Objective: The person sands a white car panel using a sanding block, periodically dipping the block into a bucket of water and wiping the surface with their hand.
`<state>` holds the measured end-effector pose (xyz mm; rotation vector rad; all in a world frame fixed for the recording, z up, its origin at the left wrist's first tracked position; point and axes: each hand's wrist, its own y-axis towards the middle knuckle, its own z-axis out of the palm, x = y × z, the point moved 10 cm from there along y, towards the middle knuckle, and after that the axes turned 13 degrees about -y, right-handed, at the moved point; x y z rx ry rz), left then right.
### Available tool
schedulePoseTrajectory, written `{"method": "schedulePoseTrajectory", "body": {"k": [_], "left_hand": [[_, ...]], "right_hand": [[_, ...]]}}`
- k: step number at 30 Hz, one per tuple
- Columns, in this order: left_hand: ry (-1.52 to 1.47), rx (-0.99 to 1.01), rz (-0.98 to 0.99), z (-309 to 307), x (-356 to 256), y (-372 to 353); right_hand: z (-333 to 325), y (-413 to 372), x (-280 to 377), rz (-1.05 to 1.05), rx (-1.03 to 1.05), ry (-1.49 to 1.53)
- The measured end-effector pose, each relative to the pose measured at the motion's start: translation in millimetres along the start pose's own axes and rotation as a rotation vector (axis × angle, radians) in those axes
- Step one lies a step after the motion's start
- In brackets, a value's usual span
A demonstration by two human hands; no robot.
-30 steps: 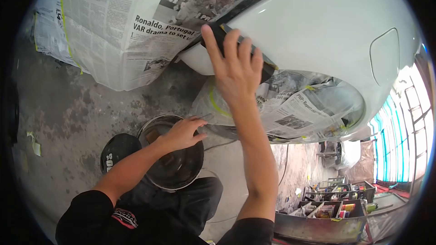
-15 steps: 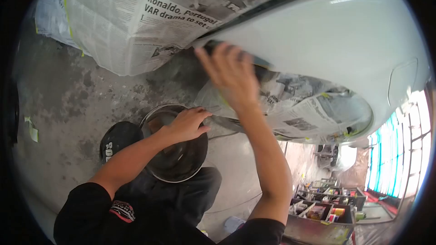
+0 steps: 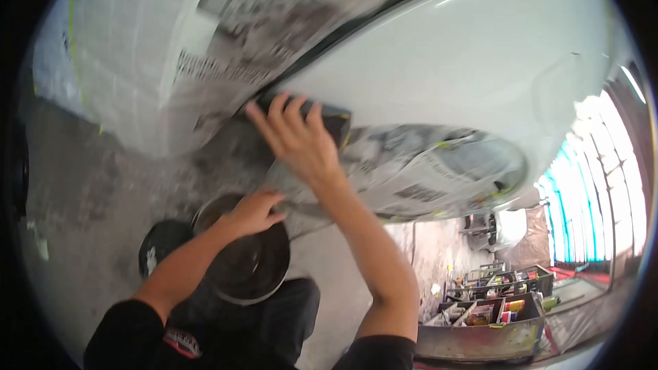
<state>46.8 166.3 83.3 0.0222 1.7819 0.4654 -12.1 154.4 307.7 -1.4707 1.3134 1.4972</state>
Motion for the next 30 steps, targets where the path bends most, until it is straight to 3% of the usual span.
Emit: {"method": "schedulePoseTrajectory", "body": {"k": [2, 5, 8, 11, 14, 17, 20, 23, 26, 28, 30], "left_hand": [[0.170, 0.015, -0.052, -6, 4, -5], [0.055, 0.000, -0.113, -13, 1, -5], [0.024, 0.020, -0.098, -5, -1, 2], [0.165, -0.051, -0.240, -21, 21, -7], [0.285, -0.194, -0.353, -55, 61, -20], [0.624, -0.359, -0.186, -68, 87, -45], [0.533, -0.076, -0.501, -57, 163, -72], [0.349, -0.027, -0.601, -71, 120, -73], [0.356, 0.034, -0.499, -65, 133, -63], [0.366, -0.052, -0.411, -66, 136, -65], [0.401, -0.034, -0.434, -69, 127, -69]], "right_hand": [[-9, -16, -28, 0.078, -0.087, 0.064], [-11, -32, -56, 0.241, -0.024, 0.089], [-6, -9, -6, 0.187, -0.004, 0.008], [0, -1, 33, -0.029, 0.015, 0.153], [-15, -24, 31, 0.103, 0.045, 0.270], [-10, -52, 0, 0.538, -0.083, 0.339], [1, -65, -9, 0.815, -0.183, 0.324], [9, -58, 21, 0.973, -0.259, 0.243], [8, -59, 26, 1.114, -0.275, 0.232], [13, -64, 35, 1.155, -0.296, 0.268], [8, -60, 30, 1.194, -0.310, 0.250]]}}
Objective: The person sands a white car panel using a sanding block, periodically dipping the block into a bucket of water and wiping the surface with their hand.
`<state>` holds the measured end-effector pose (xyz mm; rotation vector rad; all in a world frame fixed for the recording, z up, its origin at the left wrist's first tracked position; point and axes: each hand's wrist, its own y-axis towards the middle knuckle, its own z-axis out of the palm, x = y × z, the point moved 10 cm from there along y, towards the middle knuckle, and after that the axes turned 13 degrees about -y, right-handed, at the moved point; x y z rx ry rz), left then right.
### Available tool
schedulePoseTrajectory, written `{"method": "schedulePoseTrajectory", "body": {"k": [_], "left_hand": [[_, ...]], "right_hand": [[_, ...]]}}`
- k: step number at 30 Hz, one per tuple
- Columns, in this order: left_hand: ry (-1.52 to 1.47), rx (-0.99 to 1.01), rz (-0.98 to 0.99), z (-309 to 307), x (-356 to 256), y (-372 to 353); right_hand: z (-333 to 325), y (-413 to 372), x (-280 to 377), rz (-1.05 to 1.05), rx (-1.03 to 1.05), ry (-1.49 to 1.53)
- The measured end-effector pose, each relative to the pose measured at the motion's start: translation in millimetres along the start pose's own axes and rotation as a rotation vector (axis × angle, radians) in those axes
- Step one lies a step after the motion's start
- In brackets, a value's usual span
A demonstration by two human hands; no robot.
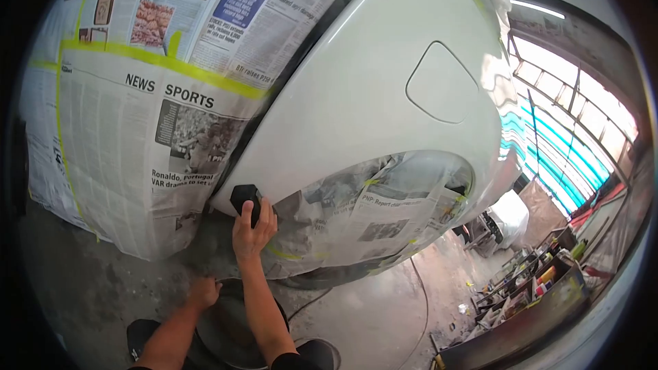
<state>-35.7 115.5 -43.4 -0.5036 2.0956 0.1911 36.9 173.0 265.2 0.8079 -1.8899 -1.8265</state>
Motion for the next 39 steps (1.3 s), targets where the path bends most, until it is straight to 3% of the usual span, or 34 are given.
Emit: {"method": "schedulePoseTrajectory", "body": {"k": [5, 9, 11, 15, 16, 22, 25, 28, 31, 33, 35, 37, 39], "left_hand": [[0.063, -0.003, -0.027, -6, -10, -5], [0.018, -0.113, -0.001, 20, 22, 4], [0.026, -0.138, 0.125, 15, 11, 0], [0.024, -0.015, -0.075, 6, 1, 4], [0.027, 0.003, -0.099, 10, 4, 1], [0.047, 0.045, -0.147, 4, -1, 6], [0.050, 0.031, -0.133, 9, 5, 3], [0.046, 0.021, -0.114, 9, 3, 4], [0.075, 0.014, -0.097, 9, 6, 7], [0.099, 0.000, -0.053, 12, 8, 12], [0.069, 0.027, -0.085, 13, 10, 13], [0.055, 0.037, -0.099, 16, 11, 6], [0.075, 0.020, -0.060, 8, 2, 9]], "right_hand": [[-12, 59, -1, 0.082, 0.026, -0.045], [-4, 16, 7, 0.011, -0.050, -0.066], [-2, -3, 18, -0.037, -0.050, -0.056], [-7, 57, 14, -0.031, 0.013, -0.087], [-6, 42, 17, -0.020, 0.013, -0.073], [6, -20, 29, -0.139, 0.003, -0.070], [-6, 49, 18, -0.089, -0.014, -0.081], [-1, 24, 16, 0.009, -0.081, -0.041], [7, -29, 21, -0.136, 0.047, -0.063], [3, -11, 14, -0.193, 0.029, -0.044], [-7, 48, -5, -0.051, -0.030, -0.089], [-5, 53, -13, 0.079, -0.065, -0.068], [2, 14, 6, -0.041, 0.007, -0.046]]}}
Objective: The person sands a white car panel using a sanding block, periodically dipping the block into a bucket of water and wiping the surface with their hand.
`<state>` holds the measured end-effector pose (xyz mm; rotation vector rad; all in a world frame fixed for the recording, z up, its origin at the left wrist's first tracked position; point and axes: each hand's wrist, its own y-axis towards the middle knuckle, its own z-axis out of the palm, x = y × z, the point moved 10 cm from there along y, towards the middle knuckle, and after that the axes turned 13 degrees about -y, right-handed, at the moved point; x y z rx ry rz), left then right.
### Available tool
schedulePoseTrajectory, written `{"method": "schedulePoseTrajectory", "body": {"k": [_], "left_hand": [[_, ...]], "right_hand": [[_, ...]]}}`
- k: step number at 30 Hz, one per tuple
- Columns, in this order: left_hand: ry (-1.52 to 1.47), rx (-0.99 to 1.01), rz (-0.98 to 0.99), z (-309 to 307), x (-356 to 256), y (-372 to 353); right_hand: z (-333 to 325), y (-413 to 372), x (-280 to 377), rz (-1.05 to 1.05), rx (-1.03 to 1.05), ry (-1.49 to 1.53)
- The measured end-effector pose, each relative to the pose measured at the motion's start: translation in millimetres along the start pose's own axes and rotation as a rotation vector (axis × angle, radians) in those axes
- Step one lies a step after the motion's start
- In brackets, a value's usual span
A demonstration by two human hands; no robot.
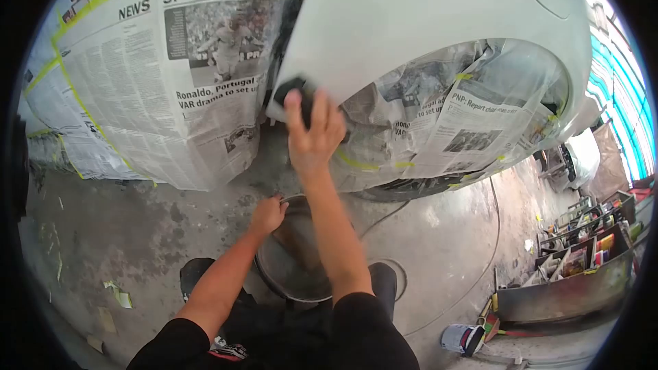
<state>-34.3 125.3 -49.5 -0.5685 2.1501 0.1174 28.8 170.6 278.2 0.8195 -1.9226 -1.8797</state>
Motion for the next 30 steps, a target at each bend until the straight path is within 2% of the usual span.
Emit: {"method": "schedulePoseTrajectory", "body": {"k": [2, 5, 7, 9, 12, 16, 18, 20, 23, 24, 27, 30], "left_hand": [[0.020, -0.002, -0.022, -3, -4, -5], [0.017, -0.022, -0.013, -4, -3, 4], [-0.004, -0.007, -0.025, 6, 5, 3], [-0.013, 0.011, -0.030, 6, 6, 2], [0.009, -0.021, -0.047, 0, 1, 0], [-0.020, -0.014, -0.039, -6, -4, -1], [-0.039, -0.008, -0.047, 1, 1, 0], [-0.039, -0.002, -0.070, -2, -1, -2], [-0.013, -0.013, -0.064, -5, -5, -2], [-0.005, -0.019, -0.061, -5, -5, -3], [-0.008, -0.031, -0.033, -7, -6, -3], [-0.044, -0.009, -0.055, -3, -3, -3]], "right_hand": [[1, -37, 19, -0.142, 0.101, -0.013], [-1, -27, 6, -0.205, 0.062, 0.028], [-5, 19, -7, -0.109, 0.016, -0.015], [-4, 31, -11, 0.015, -0.046, -0.035], [10, -31, 7, -0.094, 0.035, -0.019], [2, -20, 5, -0.268, 0.082, 0.015], [-10, 25, -2, -0.176, 0.068, -0.009], [-5, 37, -1, -0.076, 0.025, -0.040], [6, -10, 22, -0.157, 0.030, -0.001], [13, -34, 29, -0.243, 0.045, -0.054], [7, -16, 26, -0.385, 0.115, -0.028], [-9, 54, -6, -0.172, 0.001, -0.063]]}}
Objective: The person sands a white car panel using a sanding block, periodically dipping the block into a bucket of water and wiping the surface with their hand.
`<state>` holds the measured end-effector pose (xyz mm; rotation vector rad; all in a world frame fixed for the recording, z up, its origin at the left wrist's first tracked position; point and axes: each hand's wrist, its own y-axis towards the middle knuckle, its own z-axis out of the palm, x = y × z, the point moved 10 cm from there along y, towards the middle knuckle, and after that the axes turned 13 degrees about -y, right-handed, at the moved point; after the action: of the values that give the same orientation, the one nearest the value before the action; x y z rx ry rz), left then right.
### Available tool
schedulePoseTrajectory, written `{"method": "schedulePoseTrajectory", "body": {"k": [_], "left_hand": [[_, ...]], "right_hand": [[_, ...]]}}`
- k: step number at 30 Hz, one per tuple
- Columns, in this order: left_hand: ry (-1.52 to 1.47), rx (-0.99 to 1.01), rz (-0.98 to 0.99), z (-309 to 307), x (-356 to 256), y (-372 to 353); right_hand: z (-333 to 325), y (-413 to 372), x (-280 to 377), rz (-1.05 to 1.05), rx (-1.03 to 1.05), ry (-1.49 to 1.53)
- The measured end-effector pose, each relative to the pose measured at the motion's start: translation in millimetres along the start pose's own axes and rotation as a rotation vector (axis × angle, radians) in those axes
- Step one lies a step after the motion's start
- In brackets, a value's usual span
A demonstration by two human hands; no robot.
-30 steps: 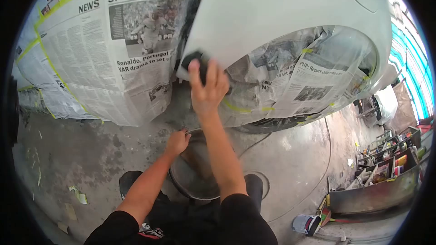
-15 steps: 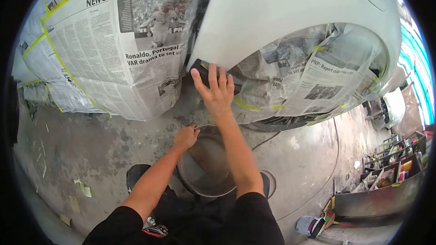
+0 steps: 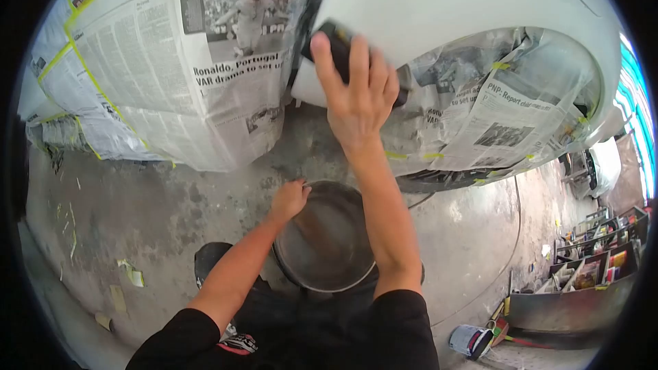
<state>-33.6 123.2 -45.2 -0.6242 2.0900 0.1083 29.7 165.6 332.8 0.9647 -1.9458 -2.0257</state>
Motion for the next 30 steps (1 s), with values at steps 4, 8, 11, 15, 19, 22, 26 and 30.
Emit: {"method": "schedulePoseTrajectory", "body": {"k": [4, 8, 11, 15, 19, 22, 26, 30], "left_hand": [[0.032, -0.028, 0.038, 0, 2, 3], [0.082, -0.016, 0.026, 1, 0, 6], [0.062, 0.007, -0.018, 5, 5, 4], [0.090, 0.033, -0.001, 4, 5, 4], [0.085, 0.017, 0.065, -1, -3, 10], [0.057, 0.008, 0.054, 1, -1, 2], [0.063, 0.000, 0.054, -6, -13, -1], [0.083, -0.041, 0.087, -5, 0, 0]], "right_hand": [[14, -63, 43, -0.233, 0.154, 0.040], [18, -86, 41, -0.323, 0.182, 0.136], [-2, -17, -27, 0.107, -0.037, 0.066], [4, -53, -17, 0.152, -0.057, 0.127], [2, -47, -41, 0.036, -0.053, 0.132], [-16, 55, -150, 0.334, -0.167, 0.023], [-6, 38, -135, 0.379, -0.133, 0.108], [4, -22, -75, 0.128, -0.059, 0.114]]}}
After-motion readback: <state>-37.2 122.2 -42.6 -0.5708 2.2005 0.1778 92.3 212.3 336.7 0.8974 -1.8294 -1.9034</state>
